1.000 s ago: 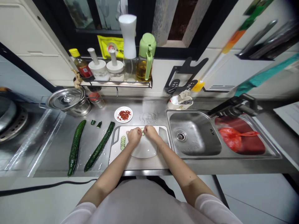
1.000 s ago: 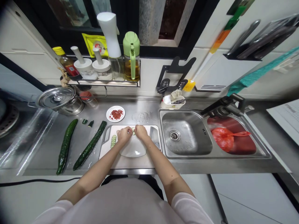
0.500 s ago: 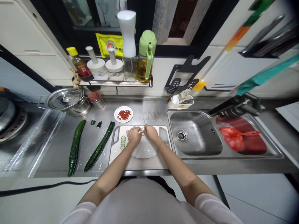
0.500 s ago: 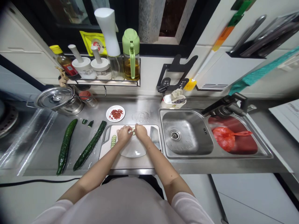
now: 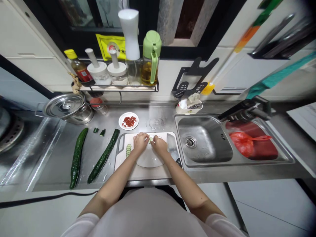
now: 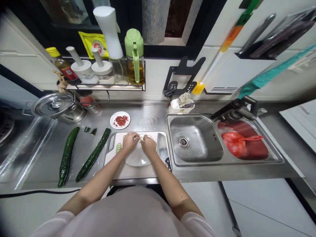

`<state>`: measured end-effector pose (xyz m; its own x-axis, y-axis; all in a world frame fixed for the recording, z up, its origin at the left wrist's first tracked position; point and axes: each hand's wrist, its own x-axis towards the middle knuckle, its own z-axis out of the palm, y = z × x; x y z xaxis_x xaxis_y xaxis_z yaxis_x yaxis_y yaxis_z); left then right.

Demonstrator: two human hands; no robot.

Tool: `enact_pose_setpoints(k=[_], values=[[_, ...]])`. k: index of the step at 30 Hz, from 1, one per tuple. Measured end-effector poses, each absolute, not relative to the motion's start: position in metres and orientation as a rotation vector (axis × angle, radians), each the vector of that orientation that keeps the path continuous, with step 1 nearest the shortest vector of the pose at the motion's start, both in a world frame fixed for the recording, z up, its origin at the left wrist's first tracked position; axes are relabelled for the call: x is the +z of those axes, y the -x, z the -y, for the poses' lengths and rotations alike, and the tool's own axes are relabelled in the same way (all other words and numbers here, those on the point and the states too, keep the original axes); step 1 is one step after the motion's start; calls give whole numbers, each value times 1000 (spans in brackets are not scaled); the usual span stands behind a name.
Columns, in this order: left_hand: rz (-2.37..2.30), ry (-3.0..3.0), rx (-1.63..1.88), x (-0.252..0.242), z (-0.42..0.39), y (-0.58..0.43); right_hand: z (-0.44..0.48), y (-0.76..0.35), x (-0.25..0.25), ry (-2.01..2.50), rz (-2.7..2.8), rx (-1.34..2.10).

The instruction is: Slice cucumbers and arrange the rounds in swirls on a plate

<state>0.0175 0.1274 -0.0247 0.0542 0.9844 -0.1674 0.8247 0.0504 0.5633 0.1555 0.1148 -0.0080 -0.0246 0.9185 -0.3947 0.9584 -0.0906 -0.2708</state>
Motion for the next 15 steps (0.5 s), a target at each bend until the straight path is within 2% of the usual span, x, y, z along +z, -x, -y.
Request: enact_pose_setpoints(k=[15], values=[[-1838,-1817,327,-29,-134,-20,-119,-155,-10,-2123,-2003,-748]])
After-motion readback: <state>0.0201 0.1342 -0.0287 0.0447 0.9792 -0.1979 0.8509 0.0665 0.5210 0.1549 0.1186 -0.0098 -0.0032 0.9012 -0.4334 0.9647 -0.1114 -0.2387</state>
